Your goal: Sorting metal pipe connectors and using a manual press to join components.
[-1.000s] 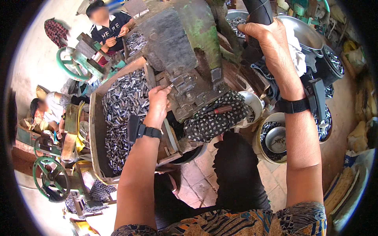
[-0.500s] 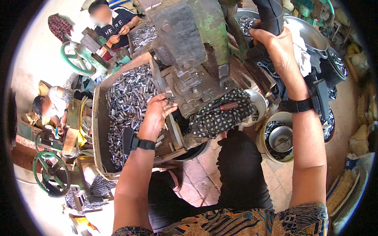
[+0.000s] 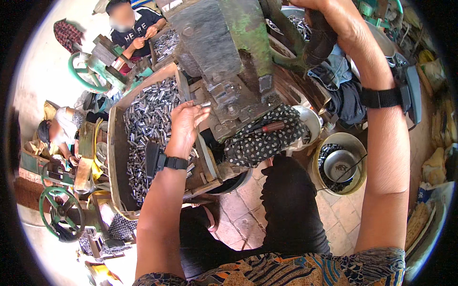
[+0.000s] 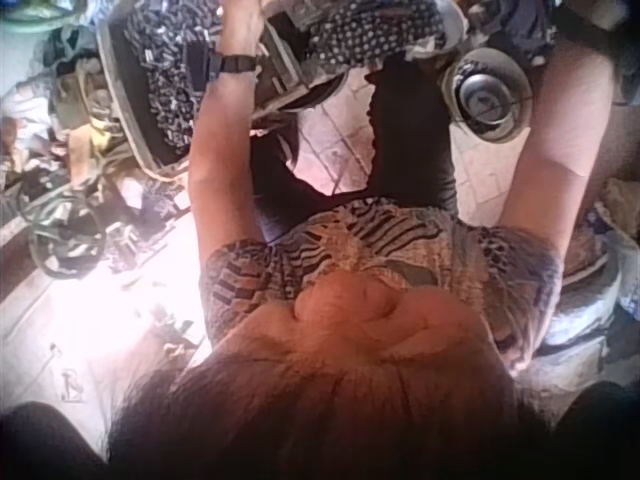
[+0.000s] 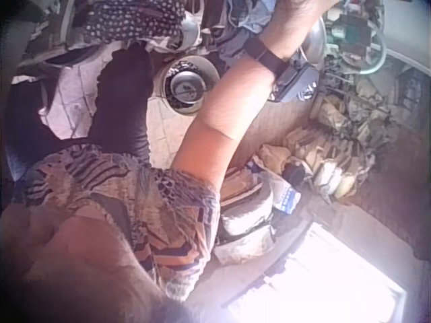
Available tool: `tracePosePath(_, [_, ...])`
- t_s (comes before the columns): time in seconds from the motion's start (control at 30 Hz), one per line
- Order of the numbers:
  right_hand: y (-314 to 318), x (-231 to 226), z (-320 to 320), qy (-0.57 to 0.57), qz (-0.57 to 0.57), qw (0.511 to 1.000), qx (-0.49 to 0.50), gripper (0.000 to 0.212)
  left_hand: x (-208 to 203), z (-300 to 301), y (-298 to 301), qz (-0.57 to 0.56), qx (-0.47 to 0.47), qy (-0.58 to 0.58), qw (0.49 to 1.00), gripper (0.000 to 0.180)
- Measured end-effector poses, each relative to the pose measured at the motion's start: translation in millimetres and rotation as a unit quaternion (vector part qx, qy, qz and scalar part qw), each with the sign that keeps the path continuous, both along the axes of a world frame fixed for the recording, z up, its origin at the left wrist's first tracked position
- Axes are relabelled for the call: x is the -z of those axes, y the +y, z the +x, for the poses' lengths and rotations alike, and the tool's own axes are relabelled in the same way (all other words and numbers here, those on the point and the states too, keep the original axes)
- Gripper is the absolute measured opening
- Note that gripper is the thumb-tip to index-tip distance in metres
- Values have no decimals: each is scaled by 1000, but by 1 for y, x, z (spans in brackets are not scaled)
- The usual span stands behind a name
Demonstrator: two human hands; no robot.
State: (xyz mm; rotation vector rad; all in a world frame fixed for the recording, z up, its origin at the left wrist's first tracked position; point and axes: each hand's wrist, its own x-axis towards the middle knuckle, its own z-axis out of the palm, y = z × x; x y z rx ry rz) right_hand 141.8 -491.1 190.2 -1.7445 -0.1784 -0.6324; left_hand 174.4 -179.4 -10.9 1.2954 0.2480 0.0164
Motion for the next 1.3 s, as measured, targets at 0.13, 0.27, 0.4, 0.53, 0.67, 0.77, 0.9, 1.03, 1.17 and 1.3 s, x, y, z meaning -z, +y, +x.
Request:
tracePosePath(0.13, [6, -20, -1, 29, 9, 999, 31, 8, 0, 8, -18, -3, -28, -27, 999, 29])
tracePosePath(0.27, [-6, -20, 7, 20, 3, 1000, -4, 7, 6, 11, -24, 34, -55, -27, 998, 25])
tracePosePath(0.4, [-24, 8, 16, -7, -37, 999, -8, 15, 14, 16, -30, 37, -39, -55, 997, 23])
tracePosePath(0.53, [-25, 75, 11, -15, -67, 994, 83, 20, 13, 20, -38, 93, -35, -89, 991, 20])
tracePosePath(0.67, [-1, 117, 13, -38, 75, 988, 130, 20, 10, 21, -44, 127, -28, -75, 989, 21])
tracePosePath(0.77, [-11, 83, 4, -14, 57, 996, 61, 18, 7, 14, -40, 141, -16, -59, 988, 20])
tracePosePath(0.9, [5, 81, -15, -81, -67, 986, 129, 32, 2, 5, -18, 131, -28, -30, 991, 14])
tracePosePath(1.03, [26, 118, -51, -141, 41, 983, 113, 61, 1, -27, -3, 161, -17, -37, 986, 12])
tracePosePath(1.17, [67, 133, -112, -62, -44, 996, -55, 57, -5, -73, 24, 197, 2, 4, 980, 17])
tracePosePath(1.3, [123, 88, -139, -136, -79, 909, -386, 19, -9, -107, 53, 190, 18, 15, 981, 25])
